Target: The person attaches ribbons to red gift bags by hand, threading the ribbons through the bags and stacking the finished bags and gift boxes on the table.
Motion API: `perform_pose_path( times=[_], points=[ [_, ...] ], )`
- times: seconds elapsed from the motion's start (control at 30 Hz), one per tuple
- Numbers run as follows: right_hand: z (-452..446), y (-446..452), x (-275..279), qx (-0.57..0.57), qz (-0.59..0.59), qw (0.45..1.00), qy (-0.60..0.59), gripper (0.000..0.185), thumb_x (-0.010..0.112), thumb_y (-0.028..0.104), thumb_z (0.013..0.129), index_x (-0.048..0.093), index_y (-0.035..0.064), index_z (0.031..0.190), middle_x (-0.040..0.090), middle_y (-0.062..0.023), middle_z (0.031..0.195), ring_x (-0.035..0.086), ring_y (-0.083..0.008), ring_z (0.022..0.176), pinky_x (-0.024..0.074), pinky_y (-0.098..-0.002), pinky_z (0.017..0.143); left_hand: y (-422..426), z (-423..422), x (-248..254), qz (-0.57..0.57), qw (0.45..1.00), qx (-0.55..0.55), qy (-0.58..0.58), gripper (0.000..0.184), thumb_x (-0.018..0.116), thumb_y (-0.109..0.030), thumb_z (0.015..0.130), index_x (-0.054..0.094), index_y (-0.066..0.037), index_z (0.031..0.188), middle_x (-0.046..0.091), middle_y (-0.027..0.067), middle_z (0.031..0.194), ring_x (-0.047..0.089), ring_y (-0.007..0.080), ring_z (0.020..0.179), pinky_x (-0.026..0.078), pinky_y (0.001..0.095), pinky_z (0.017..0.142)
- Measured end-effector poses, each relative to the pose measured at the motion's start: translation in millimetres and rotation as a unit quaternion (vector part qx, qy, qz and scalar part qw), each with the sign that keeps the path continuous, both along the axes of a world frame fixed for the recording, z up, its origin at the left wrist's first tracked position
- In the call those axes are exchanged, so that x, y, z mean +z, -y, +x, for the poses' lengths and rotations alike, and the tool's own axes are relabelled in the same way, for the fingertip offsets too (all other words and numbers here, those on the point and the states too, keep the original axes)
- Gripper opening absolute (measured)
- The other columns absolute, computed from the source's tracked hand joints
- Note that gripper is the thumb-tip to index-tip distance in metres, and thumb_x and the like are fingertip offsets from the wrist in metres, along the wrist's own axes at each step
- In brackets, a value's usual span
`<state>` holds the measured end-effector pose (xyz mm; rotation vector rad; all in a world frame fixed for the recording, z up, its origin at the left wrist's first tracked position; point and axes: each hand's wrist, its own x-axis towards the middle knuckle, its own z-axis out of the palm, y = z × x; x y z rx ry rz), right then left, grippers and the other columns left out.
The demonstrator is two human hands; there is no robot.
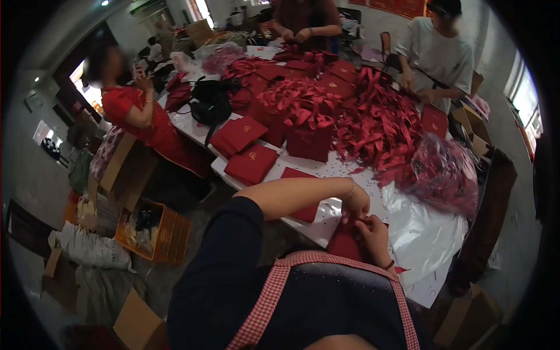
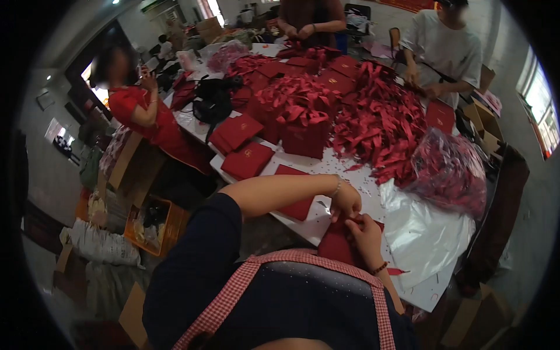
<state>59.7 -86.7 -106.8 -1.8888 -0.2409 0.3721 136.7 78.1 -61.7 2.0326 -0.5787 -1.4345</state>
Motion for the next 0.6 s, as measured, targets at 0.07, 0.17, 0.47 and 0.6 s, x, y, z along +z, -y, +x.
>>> perform_pose_path(
  times=[0.07,0.17,0.47,0.6],
  points=[
    [3.2,2.0,-2.6,-0.003,0.0,1.0,-0.02,0.022,0.064,0.019,0.08,0.054,0.0003,0.086,0.058,-0.0054,0.056,0.053,-0.0116,0.042,0.0386,-0.0242,0.038,3.3,-10.4,13.0,0.054,0.954,-0.102,0.275,0.017,0.05,-0.012,0.082,0.052,-0.001,0.094,0.062,0.0152,0.08,0.064,0.0272,0.067,0.051,0.0335,0.057],
    [-0.4,-0.2,7.5,0.009,-0.034,0.999,-0.022,0.025,0.062,0.023,0.081,0.054,-0.0002,0.087,0.058,-0.0061,0.055,0.053,-0.0134,0.041,0.0391,-0.026,0.038,-9.7,-21.1,1.2,0.013,0.8,0.048,0.598,0.013,0.047,-0.011,0.079,0.051,-0.001,0.086,0.06,0.0183,0.077,0.061,0.0341,0.067,0.049,0.0413,0.057],
    [7.3,-0.2,-0.7,0.078,-0.175,0.979,0.067,0.054,0.063,0.021,0.077,0.04,0.0041,0.123,0.061,-0.0154,0.078,0.06,-0.0255,0.068,0.0457,-0.0348,0.06,-4.7,-62.8,-27.8,-0.06,0.788,0.282,0.543,0.04,0.051,-0.014,0.084,0.044,-0.003,0.122,0.06,0.0177,0.076,0.058,0.0323,0.072,0.046,0.0403,0.063],
    [2.7,31.4,36.3,0.13,-0.045,0.982,-0.128,0.062,0.063,0.021,0.078,0.034,0.0116,0.131,0.064,-0.0101,0.08,0.062,-0.0239,0.068,0.0481,-0.0368,0.061,11.1,-91.2,-71.8,-0.116,0.786,0.234,0.56,0.042,0.054,-0.012,0.082,0.045,-0.004,0.122,0.058,0.0189,0.096,0.057,0.0312,0.086,0.046,0.0379,0.078]
  ],
)
